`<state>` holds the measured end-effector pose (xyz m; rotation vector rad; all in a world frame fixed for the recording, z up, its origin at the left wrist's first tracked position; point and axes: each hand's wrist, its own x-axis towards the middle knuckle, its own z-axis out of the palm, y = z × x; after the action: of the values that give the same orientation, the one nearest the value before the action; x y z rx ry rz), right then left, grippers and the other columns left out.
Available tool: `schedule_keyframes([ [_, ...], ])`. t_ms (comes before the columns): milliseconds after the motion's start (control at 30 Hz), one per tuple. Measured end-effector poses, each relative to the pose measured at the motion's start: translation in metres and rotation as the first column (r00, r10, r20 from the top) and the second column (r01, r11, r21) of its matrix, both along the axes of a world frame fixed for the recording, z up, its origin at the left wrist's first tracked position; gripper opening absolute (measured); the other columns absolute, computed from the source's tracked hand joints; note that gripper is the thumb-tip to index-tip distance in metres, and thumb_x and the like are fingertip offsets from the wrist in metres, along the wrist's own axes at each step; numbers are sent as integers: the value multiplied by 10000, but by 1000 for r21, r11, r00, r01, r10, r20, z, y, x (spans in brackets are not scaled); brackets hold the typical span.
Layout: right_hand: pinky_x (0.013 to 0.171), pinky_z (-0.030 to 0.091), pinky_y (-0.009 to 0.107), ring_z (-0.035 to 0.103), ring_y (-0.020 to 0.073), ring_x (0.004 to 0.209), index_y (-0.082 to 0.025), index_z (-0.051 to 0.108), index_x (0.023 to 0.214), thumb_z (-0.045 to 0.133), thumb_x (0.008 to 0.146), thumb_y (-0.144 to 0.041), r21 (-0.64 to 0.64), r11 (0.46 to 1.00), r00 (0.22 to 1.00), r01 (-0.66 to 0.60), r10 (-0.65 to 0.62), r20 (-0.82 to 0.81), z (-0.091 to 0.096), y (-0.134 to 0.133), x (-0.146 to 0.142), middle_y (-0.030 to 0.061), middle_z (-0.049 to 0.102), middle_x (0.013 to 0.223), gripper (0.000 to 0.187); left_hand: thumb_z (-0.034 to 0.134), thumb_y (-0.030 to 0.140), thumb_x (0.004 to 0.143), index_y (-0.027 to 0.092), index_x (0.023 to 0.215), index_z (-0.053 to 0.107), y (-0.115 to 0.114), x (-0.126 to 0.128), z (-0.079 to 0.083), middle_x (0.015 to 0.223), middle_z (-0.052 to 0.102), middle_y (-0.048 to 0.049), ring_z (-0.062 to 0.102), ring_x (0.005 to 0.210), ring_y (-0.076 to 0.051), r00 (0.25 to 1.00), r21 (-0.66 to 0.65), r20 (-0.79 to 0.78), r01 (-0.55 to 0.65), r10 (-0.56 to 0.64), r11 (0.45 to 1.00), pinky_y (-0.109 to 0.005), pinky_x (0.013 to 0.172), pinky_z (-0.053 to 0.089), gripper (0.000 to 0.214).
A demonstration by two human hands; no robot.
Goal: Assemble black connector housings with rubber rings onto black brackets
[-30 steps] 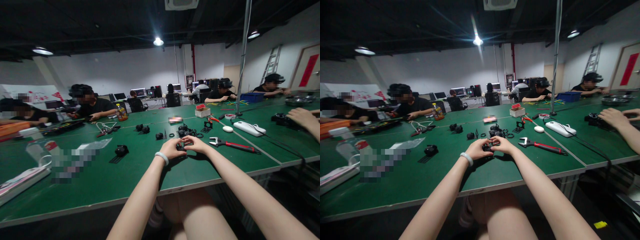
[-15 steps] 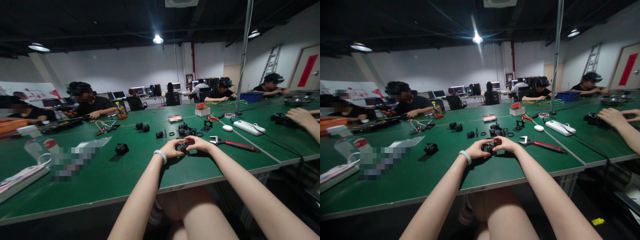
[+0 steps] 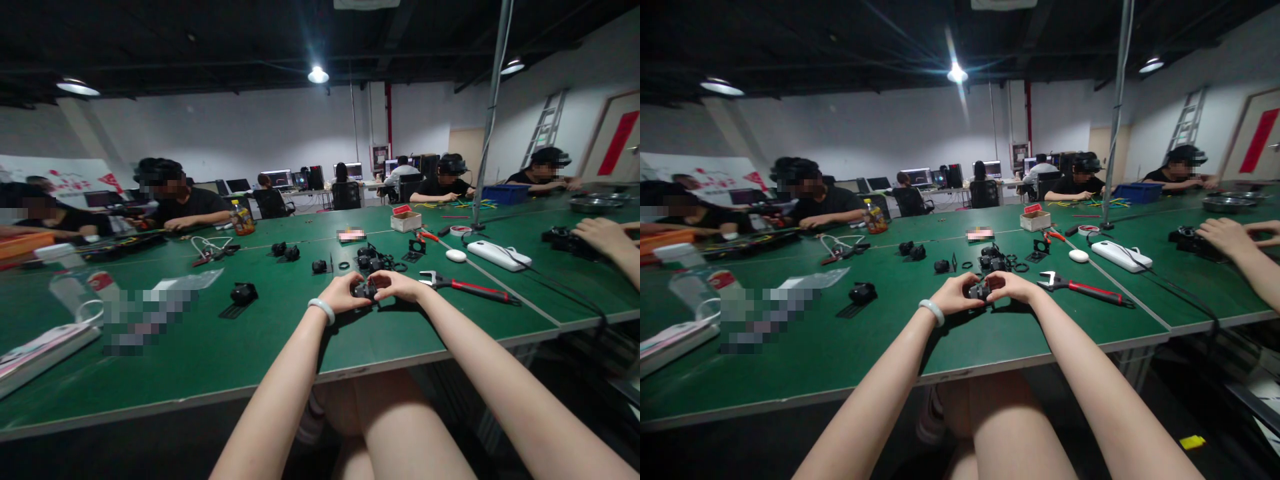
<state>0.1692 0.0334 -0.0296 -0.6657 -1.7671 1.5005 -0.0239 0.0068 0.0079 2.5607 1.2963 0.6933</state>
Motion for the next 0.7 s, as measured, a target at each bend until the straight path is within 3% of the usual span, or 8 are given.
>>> schedule_keyframes([
  [700, 842, 377, 326, 523, 164, 923, -185, 501, 1000, 700, 498, -170, 7, 1000, 999, -29, 29, 28, 2, 0, 1, 40, 580, 969, 540, 601, 497, 546, 165, 814, 566, -2, 2, 2, 697, 577, 4, 534, 620, -143, 999, 41, -44, -29, 31, 999, -213, 516, 374, 428],
])
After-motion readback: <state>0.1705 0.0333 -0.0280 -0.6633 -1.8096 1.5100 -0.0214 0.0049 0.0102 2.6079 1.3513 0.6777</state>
